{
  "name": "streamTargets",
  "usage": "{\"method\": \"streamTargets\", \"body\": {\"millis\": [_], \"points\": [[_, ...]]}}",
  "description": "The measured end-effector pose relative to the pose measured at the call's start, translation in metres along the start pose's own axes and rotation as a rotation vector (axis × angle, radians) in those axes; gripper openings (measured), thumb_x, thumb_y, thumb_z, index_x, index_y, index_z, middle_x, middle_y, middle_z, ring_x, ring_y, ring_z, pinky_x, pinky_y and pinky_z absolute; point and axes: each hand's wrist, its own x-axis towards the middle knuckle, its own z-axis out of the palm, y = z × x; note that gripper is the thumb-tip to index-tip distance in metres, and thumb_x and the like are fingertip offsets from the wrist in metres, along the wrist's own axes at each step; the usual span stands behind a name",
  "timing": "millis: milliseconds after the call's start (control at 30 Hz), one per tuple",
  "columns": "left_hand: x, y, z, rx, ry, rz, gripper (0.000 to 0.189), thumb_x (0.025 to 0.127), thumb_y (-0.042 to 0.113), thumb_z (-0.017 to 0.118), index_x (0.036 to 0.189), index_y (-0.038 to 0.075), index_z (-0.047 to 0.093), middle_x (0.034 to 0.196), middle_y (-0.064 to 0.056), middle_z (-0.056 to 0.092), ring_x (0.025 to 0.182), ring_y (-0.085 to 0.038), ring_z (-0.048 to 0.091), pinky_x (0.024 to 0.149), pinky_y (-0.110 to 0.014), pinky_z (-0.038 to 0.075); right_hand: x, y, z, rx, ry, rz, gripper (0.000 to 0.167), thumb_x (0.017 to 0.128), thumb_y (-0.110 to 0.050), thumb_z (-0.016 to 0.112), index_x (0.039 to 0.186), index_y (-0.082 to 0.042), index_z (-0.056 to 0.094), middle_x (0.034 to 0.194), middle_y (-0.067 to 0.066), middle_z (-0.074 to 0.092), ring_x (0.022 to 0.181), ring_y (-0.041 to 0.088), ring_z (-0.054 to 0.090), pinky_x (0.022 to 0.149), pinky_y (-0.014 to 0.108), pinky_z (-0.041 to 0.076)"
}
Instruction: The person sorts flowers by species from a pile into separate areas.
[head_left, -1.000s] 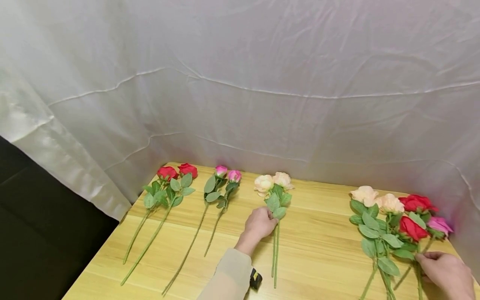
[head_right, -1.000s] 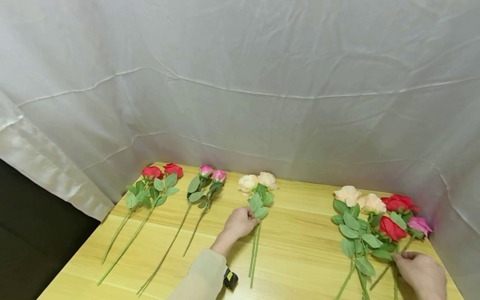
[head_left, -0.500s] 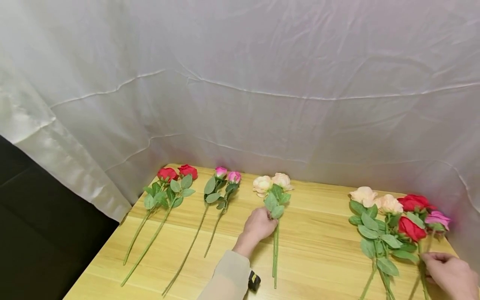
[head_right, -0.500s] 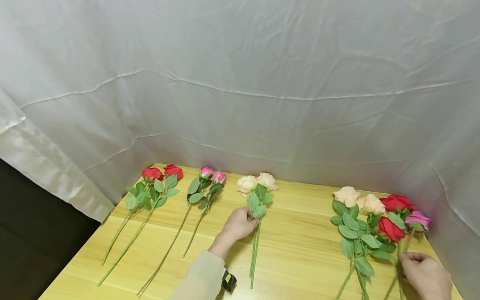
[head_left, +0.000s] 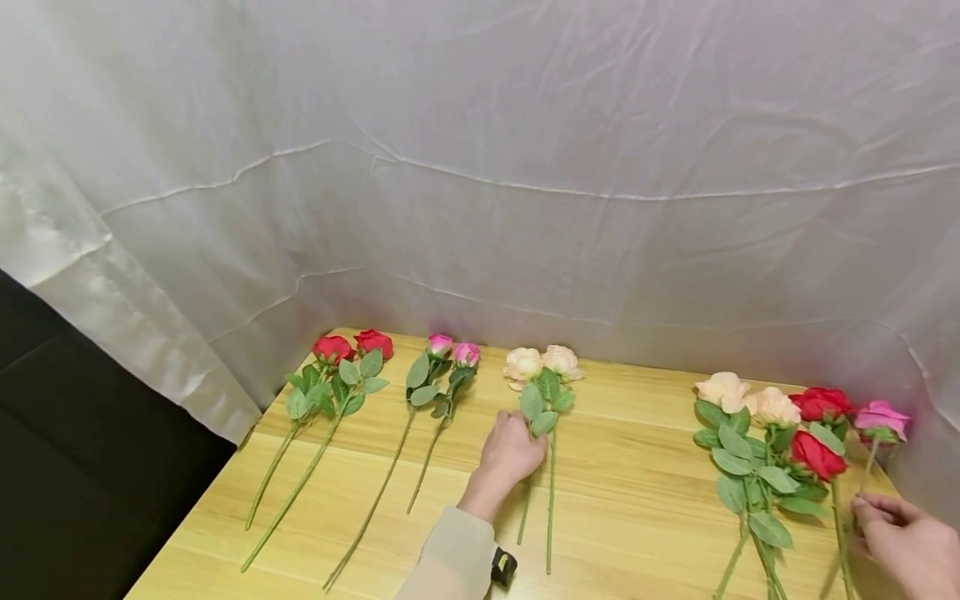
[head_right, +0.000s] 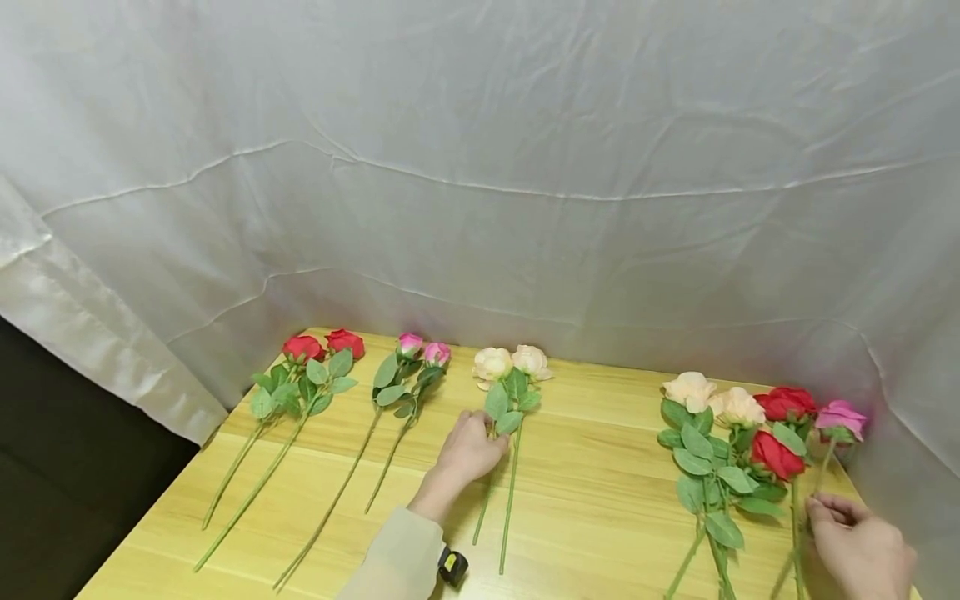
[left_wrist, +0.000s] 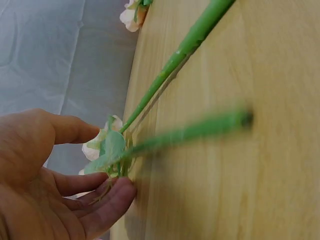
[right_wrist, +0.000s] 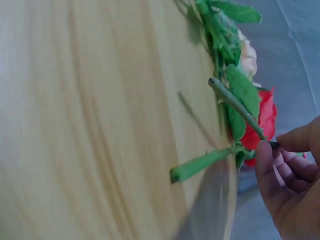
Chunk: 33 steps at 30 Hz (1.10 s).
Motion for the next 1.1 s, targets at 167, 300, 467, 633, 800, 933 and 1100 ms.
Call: {"method": "streamTargets", "body": {"millis": [167, 300, 467, 633, 800, 933, 1100], "points": [[-0.003, 0.002, -0.003, 0.037, 0.028, -0.022, 0.045, 0.093, 0.028, 0.075, 0.121, -0.005, 0.063, 0.108, -0.016, 0.056, 0.088, -0.033, 0.063, 0.075, -0.051, 0.055, -0.015, -0.017, 0.001, 0.022, 0.051, -0.088, 0.049, 0.106, -0.026, 0.052, 0.134, 0.015, 0.051, 0.071, -0.008, 0.057, 0.049, 0.000, 0.056, 0.048, 0.028, 0.056], [-0.006, 0.004, -0.006, 0.056, 0.039, -0.054, 0.052, 0.094, 0.032, 0.074, 0.130, -0.004, 0.061, 0.114, -0.016, 0.058, 0.089, -0.035, 0.064, 0.075, -0.052, 0.055, -0.031, -0.035, 0.004, 0.031, 0.094, -0.145, 0.051, 0.106, -0.031, 0.056, 0.136, 0.010, 0.055, 0.068, -0.026, 0.051, 0.049, -0.004, 0.055, 0.048, 0.026, 0.056], [-0.009, 0.006, -0.010, 0.063, 0.054, -0.056, 0.054, 0.094, 0.033, 0.074, 0.132, -0.003, 0.061, 0.116, -0.015, 0.058, 0.088, -0.033, 0.064, 0.074, -0.050, 0.055, -0.047, -0.054, 0.011, 0.087, 0.106, -0.188, 0.050, 0.105, -0.032, 0.060, 0.136, 0.006, 0.059, 0.070, -0.037, 0.045, 0.049, 0.000, 0.060, 0.049, 0.025, 0.055], [-0.011, 0.009, -0.013, 0.017, 0.110, -0.007, 0.053, 0.096, 0.034, 0.073, 0.135, 0.000, 0.061, 0.118, -0.012, 0.059, 0.095, -0.030, 0.064, 0.074, -0.047, 0.056, -0.064, -0.067, 0.021, 0.242, 0.074, -0.267, 0.018, 0.102, -0.026, 0.068, 0.115, -0.015, 0.073, 0.072, -0.034, 0.056, 0.053, 0.001, 0.064, 0.051, 0.021, 0.056], [-0.011, 0.018, -0.014, -0.119, 0.209, 0.048, 0.049, 0.097, 0.033, 0.071, 0.134, 0.003, 0.062, 0.127, -0.013, 0.062, 0.108, -0.031, 0.065, 0.081, -0.048, 0.057, -0.082, -0.081, 0.033, 0.293, 0.060, -0.402, 0.006, 0.099, -0.023, 0.072, 0.100, -0.029, 0.073, 0.070, -0.022, 0.064, 0.052, 0.002, 0.064, 0.050, 0.020, 0.055], [-0.010, 0.028, -0.014, -0.321, 0.235, 0.100, 0.044, 0.097, 0.028, 0.070, 0.132, 0.003, 0.063, 0.127, -0.012, 0.063, 0.114, -0.032, 0.063, 0.091, -0.049, 0.055, -0.096, -0.097, 0.046, 0.277, 0.058, -0.449, 0.017, 0.099, -0.023, 0.073, 0.112, -0.012, 0.074, 0.072, -0.022, 0.065, 0.056, 0.001, 0.065, 0.051, 0.020, 0.056], [-0.009, 0.040, -0.014, -0.614, 0.174, 0.163, 0.038, 0.100, 0.023, 0.067, 0.133, 0.003, 0.062, 0.129, -0.010, 0.064, 0.121, -0.029, 0.061, 0.102, -0.046, 0.054, -0.114, -0.114, 0.061, 0.272, 0.033, -0.513, 0.035, 0.100, -0.024, 0.072, 0.124, 0.002, 0.069, 0.081, -0.028, 0.064, 0.063, -0.002, 0.066, 0.055, 0.020, 0.057]]}}
